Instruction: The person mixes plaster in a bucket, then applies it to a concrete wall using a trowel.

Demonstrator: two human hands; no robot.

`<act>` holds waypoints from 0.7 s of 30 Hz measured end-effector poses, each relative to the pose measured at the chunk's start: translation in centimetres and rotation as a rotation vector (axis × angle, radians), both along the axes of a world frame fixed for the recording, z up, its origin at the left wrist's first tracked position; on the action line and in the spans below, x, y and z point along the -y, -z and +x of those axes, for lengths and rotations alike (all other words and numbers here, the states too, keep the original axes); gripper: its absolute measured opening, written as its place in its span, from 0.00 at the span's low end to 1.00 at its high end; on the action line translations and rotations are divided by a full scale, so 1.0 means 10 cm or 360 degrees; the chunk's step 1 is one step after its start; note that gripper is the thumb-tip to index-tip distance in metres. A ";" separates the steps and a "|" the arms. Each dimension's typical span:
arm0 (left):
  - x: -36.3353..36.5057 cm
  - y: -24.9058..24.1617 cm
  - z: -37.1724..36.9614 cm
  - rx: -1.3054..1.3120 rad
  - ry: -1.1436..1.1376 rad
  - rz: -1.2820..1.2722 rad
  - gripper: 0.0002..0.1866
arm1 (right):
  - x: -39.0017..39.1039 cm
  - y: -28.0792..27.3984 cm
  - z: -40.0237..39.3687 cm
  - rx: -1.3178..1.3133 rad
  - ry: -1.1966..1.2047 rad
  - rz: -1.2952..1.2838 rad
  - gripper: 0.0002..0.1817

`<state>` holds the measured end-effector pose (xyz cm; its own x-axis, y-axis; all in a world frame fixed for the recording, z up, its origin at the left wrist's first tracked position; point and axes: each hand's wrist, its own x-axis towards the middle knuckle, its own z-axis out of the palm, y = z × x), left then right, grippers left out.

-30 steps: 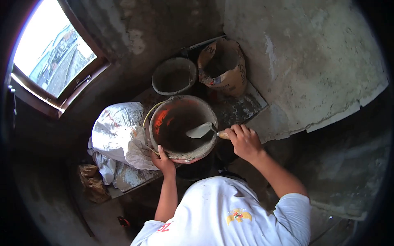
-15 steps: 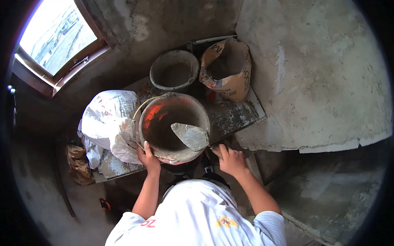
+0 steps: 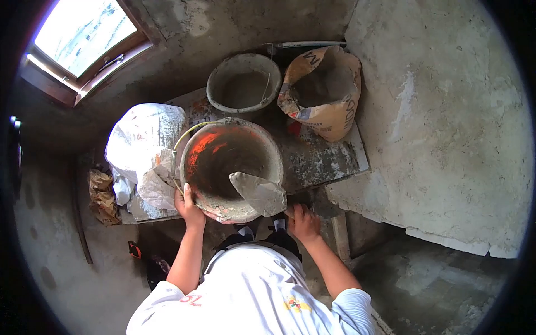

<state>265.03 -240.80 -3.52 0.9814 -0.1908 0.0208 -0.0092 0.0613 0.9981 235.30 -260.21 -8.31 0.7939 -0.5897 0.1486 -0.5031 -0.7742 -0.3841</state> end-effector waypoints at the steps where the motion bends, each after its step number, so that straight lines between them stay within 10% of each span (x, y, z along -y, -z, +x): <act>1: -0.01 0.00 0.00 0.0014 0.0011 0.0015 0.13 | 0.02 0.03 0.00 0.0003 -0.0017 -0.0004 0.25; 21: 0.00 -0.02 -0.02 -0.0013 -0.0060 0.0004 0.12 | -0.14 0.85 -0.69 0.0166 0.0366 0.0051 0.21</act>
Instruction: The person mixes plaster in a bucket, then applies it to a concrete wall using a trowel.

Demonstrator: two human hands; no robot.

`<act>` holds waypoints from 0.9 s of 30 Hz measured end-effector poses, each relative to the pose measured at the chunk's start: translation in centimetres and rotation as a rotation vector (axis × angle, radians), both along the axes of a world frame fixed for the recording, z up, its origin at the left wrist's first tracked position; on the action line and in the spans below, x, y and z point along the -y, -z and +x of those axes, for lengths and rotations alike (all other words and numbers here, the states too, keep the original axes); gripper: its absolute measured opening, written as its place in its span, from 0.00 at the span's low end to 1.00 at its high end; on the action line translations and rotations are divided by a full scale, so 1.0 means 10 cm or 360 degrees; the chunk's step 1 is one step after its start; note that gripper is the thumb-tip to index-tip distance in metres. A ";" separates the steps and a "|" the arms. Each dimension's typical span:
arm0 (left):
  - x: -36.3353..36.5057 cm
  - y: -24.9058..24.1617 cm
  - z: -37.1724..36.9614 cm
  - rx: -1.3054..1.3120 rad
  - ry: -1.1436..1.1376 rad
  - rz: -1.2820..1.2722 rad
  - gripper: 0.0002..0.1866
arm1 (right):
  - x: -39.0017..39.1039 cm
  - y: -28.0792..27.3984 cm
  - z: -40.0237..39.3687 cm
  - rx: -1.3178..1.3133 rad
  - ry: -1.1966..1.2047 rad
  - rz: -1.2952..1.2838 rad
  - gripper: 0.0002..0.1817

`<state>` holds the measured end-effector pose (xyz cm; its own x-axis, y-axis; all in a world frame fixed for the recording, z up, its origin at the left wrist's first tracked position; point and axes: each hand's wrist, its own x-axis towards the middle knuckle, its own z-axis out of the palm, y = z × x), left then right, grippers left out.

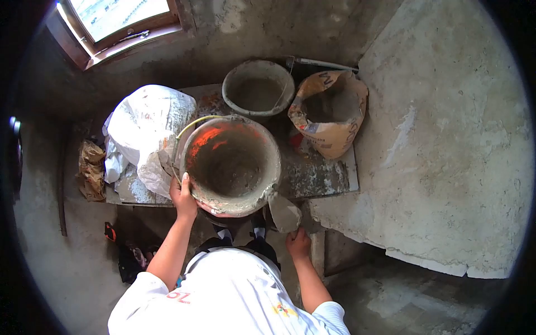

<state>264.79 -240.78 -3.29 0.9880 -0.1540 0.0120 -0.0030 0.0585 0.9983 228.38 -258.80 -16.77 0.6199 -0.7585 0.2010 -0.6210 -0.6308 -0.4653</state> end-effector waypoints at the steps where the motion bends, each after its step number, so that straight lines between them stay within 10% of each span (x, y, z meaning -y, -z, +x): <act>1: -0.02 0.03 0.01 0.0012 0.0002 0.0030 0.13 | -0.05 0.00 -0.07 -0.0014 0.0015 0.0008 0.21; 10: 0.00 -0.12 -0.01 0.0015 0.0077 0.0089 0.16 | -0.09 -0.81 -0.20 0.0401 -0.0091 -0.0102 0.22; 13: 0.00 -0.08 0.01 0.0054 0.0112 0.0068 0.16 | -0.12 -1.63 0.20 0.0642 -0.0265 0.0374 0.20; 15: 0.03 -0.12 -0.01 0.0057 0.0074 0.0035 0.14 | -0.13 -1.88 0.36 0.0972 -0.0280 0.1637 0.19; 27: 0.03 -0.08 -0.01 0.0126 0.0021 0.0073 0.14 | -0.09 -1.57 0.66 0.0814 -0.0811 0.2693 0.36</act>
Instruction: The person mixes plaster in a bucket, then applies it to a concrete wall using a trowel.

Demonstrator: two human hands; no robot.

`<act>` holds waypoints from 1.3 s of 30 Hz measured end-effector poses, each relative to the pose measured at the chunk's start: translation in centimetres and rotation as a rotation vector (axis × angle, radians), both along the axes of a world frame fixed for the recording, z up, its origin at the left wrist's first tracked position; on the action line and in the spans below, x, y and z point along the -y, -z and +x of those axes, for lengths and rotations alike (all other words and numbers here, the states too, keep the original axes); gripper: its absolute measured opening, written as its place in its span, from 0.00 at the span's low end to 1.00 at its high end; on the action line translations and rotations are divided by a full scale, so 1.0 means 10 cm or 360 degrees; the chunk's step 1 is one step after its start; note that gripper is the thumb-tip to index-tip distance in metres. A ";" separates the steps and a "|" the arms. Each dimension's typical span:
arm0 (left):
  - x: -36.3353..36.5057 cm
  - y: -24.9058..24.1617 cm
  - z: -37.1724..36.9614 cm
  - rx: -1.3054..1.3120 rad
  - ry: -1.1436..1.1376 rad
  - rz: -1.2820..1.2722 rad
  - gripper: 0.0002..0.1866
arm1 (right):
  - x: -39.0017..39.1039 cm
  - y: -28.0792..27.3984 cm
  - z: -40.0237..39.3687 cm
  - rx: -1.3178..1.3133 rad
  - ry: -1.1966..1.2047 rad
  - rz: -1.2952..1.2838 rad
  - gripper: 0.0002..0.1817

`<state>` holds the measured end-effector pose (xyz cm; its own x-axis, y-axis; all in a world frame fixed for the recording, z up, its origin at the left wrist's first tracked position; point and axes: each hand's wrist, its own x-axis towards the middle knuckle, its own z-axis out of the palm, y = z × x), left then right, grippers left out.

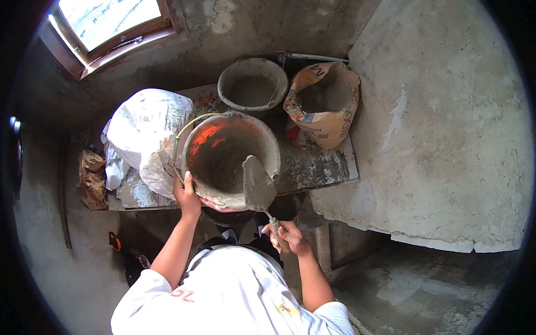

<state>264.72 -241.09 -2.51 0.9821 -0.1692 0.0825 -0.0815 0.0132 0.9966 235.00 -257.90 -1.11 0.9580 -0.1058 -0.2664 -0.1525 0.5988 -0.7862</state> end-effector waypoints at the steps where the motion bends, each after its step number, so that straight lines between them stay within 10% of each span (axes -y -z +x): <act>1: -0.01 0.01 0.00 -0.0001 0.0000 0.0010 0.14 | -0.01 0.05 0.03 -0.0025 0.0010 -0.0018 0.34; 16: -0.05 0.06 -0.02 -0.0121 0.0028 0.0029 0.13 | -0.05 1.30 -0.97 -0.0393 0.0269 -0.0373 0.26; 39: 0.08 0.05 -0.13 -0.0219 -0.0031 -0.0350 0.17 | -0.49 -0.49 -0.15 -0.0789 0.0967 -0.2250 0.20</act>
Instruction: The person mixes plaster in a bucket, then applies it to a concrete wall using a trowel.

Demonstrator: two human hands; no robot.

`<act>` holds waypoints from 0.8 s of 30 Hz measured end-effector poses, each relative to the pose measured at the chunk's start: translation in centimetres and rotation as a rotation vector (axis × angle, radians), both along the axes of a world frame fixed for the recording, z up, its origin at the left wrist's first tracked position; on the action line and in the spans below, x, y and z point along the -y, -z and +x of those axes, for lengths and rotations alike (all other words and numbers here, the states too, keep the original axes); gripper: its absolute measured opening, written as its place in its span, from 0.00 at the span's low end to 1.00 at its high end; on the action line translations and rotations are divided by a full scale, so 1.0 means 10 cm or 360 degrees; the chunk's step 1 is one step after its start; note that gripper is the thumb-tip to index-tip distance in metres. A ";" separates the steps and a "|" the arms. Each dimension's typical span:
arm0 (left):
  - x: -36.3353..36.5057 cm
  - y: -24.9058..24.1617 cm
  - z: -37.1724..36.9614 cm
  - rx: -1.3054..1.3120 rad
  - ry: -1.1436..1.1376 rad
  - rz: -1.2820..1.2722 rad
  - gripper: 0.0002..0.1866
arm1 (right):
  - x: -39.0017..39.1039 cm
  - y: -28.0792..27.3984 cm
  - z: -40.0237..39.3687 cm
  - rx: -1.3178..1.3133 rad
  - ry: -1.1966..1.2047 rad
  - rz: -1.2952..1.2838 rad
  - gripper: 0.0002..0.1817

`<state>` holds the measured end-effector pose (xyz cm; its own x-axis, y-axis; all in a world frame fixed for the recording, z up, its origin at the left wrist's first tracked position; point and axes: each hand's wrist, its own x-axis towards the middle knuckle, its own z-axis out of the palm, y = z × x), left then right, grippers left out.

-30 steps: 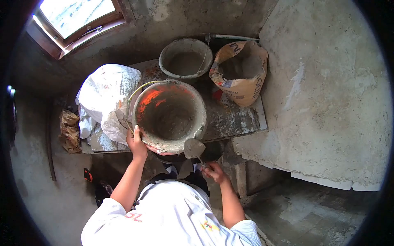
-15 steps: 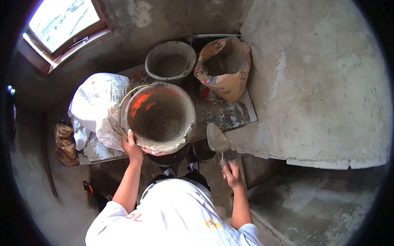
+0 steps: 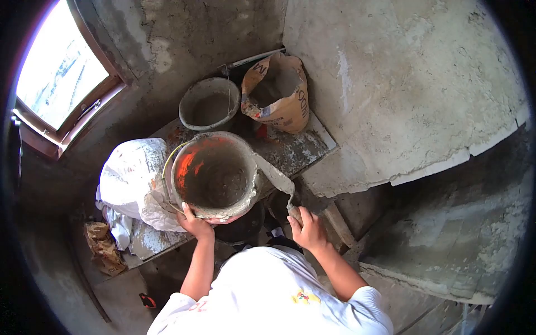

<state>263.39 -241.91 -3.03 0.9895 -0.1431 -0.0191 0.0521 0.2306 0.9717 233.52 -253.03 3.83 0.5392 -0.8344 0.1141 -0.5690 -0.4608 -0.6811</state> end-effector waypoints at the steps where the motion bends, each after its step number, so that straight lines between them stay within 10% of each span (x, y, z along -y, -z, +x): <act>1: 0.00 0.01 -0.03 -0.0021 -0.0036 -0.0052 0.17 | -0.11 -0.05 0.00 -0.0010 0.0018 -0.0004 0.20; 13: -0.02 -0.13 -0.22 0.0196 0.0306 -0.0120 0.15 | -0.79 -1.21 0.64 -0.0400 0.0242 0.0714 0.17; 19: -0.12 -0.11 -0.14 0.0024 0.0392 -0.0141 0.16 | -0.37 -1.33 1.11 -0.0226 0.0079 -0.0280 0.18; 24: -0.23 -0.21 -0.11 0.0344 0.0342 0.0235 0.20 | 0.08 -1.13 1.40 -0.1407 -0.0403 -0.0573 0.19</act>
